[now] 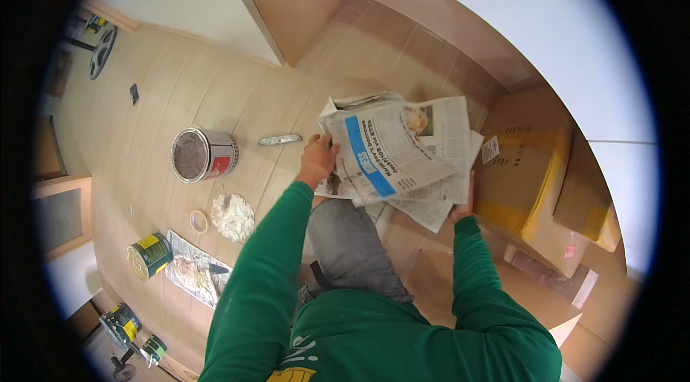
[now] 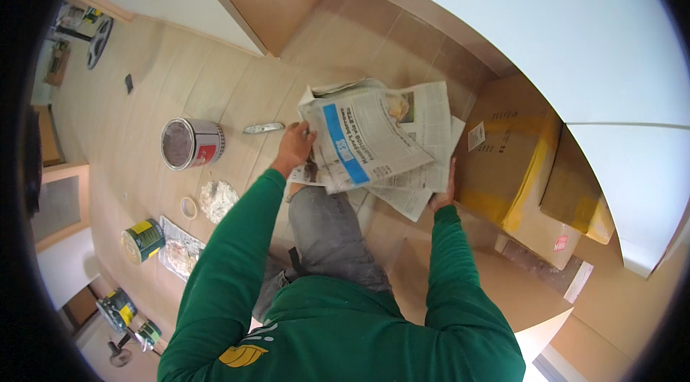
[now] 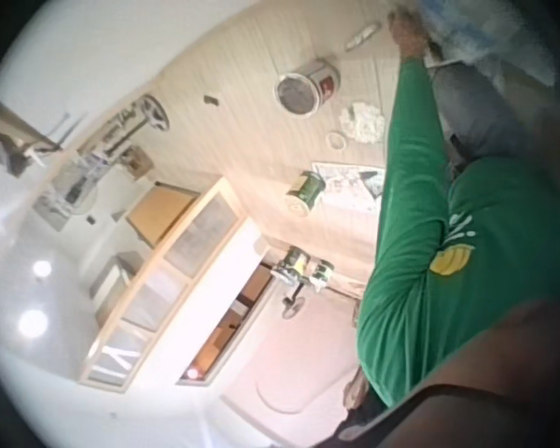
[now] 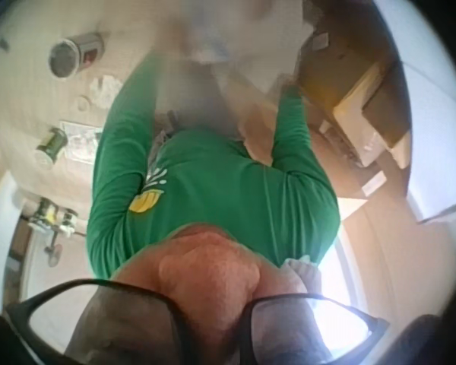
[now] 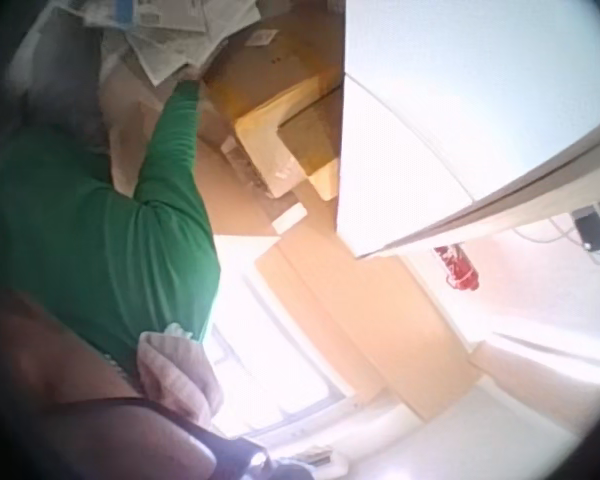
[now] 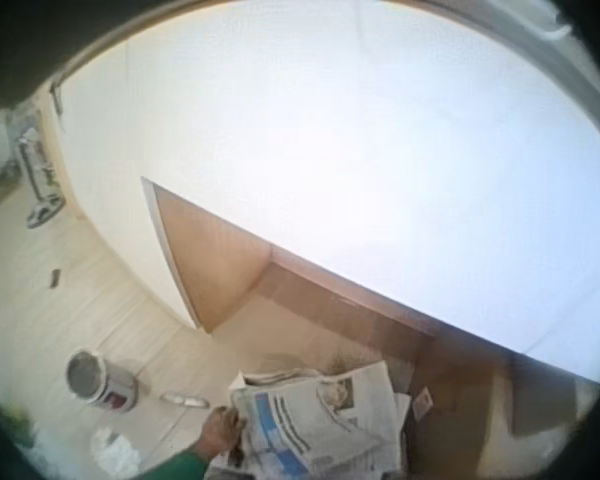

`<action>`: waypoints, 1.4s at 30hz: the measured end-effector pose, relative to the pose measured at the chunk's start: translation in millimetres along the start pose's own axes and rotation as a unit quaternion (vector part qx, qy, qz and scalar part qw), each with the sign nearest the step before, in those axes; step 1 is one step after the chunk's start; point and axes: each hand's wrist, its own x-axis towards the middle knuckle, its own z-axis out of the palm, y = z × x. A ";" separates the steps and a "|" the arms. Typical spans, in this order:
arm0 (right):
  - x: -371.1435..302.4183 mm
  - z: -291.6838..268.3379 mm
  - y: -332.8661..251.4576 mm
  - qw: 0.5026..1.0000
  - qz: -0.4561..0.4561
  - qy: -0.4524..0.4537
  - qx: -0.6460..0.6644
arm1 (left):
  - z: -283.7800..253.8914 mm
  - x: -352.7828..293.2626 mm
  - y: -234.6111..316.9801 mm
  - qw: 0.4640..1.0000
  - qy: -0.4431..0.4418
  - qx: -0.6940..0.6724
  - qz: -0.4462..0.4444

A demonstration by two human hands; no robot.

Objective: The person assembles a wooden cabinet by moving a cardboard box, sweeping the floor, and placing newspapers inside the cabinet. They then apply tape to the interior corner and smooth the surface with a sanding block.

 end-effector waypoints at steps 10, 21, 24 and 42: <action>64.4 -174.9 80.0 0.791 -0.143 0.366 -0.469 | -23.3 -71.0 16.8 0.968 -0.091 -0.223 -0.068; 94.6 12.3 154.0 0.620 0.017 0.243 -0.746 | -73.0 -271.0 -114.7 0.935 -0.014 -0.240 -0.260; 139.8 -98.4 111.1 0.653 0.011 0.158 -0.741 | -37.6 -239.9 -86.2 0.902 -0.027 -0.353 -0.247; 90.7 -118.7 138.8 0.617 -0.126 0.261 -0.732 | -50.4 -233.1 -52.6 0.937 -0.044 -0.273 -0.212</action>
